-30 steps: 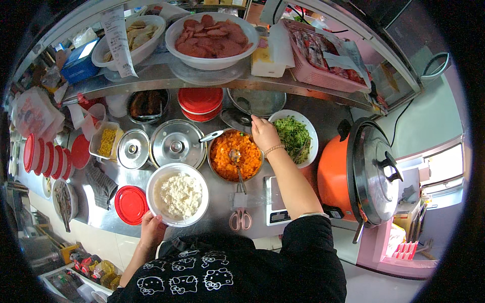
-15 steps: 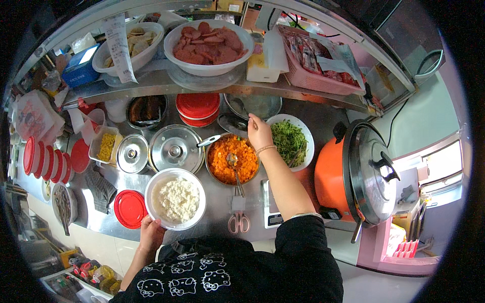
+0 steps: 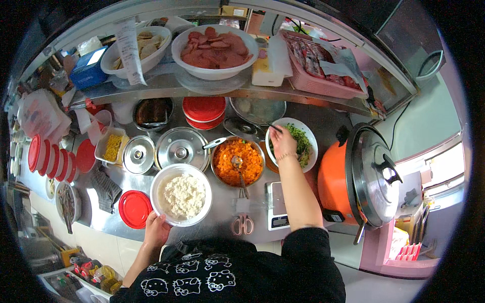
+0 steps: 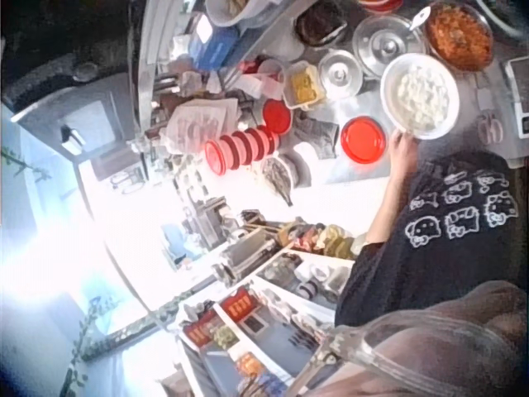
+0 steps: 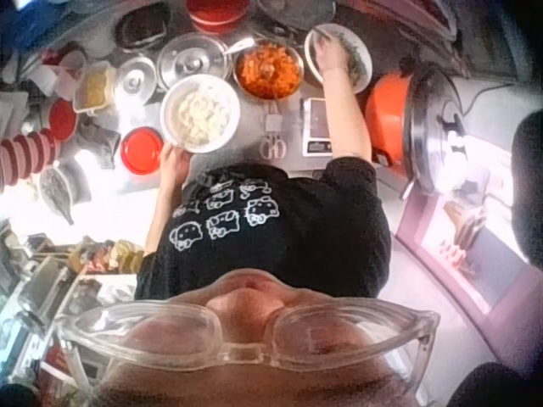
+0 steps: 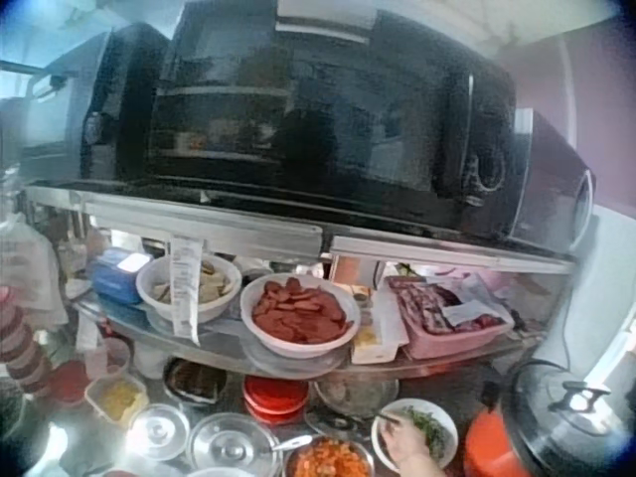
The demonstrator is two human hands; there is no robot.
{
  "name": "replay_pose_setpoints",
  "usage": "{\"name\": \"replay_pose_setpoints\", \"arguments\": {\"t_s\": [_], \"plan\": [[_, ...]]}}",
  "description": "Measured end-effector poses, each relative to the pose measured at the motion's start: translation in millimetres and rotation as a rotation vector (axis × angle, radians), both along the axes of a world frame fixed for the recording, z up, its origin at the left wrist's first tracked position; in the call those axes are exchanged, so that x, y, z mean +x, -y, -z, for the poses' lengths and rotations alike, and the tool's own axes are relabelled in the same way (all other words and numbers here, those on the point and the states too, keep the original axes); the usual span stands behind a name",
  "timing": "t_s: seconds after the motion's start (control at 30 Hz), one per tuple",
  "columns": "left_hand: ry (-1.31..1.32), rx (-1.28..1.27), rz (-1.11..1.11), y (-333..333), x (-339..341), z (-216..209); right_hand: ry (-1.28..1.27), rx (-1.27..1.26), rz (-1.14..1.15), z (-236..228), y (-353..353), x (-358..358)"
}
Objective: The person assembles a rice bowl by scooping rice into a container, adding a sausage, then ladling stew and vegetables from a rice cooker. The person closes the container with a lid and places it in a microwave. The person then assembles a second bowl with noodles, broth, and vegetables.
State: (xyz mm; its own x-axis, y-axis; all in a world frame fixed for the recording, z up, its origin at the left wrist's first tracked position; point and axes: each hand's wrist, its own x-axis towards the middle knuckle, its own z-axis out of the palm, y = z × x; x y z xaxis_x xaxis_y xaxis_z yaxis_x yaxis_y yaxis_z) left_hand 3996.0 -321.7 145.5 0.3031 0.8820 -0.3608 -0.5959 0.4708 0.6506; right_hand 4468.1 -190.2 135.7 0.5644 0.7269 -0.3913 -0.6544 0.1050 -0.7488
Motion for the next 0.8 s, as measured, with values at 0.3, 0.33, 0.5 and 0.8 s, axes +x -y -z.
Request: {"name": "replay_pose_setpoints", "arguments": {"t_s": [0.3, 0.33, 0.5, 0.8], "plan": [[-0.094, 0.026, 0.038, -18, 9, 13, 0.566, 0.137, -0.172, -105, 166, -104], [-0.077, 0.048, 0.018, -19, 10, 15, 0.606, 0.201, -0.224, -111, 179, -115], [-0.009, 0.072, 0.000, -22, 11, 6, 1.468, 0.299, -0.579, -117, 211, -170], [0.044, 0.118, -0.010, -14, -3, 6, 1.516, 0.310, -0.550, -139, 226, -184]]}}
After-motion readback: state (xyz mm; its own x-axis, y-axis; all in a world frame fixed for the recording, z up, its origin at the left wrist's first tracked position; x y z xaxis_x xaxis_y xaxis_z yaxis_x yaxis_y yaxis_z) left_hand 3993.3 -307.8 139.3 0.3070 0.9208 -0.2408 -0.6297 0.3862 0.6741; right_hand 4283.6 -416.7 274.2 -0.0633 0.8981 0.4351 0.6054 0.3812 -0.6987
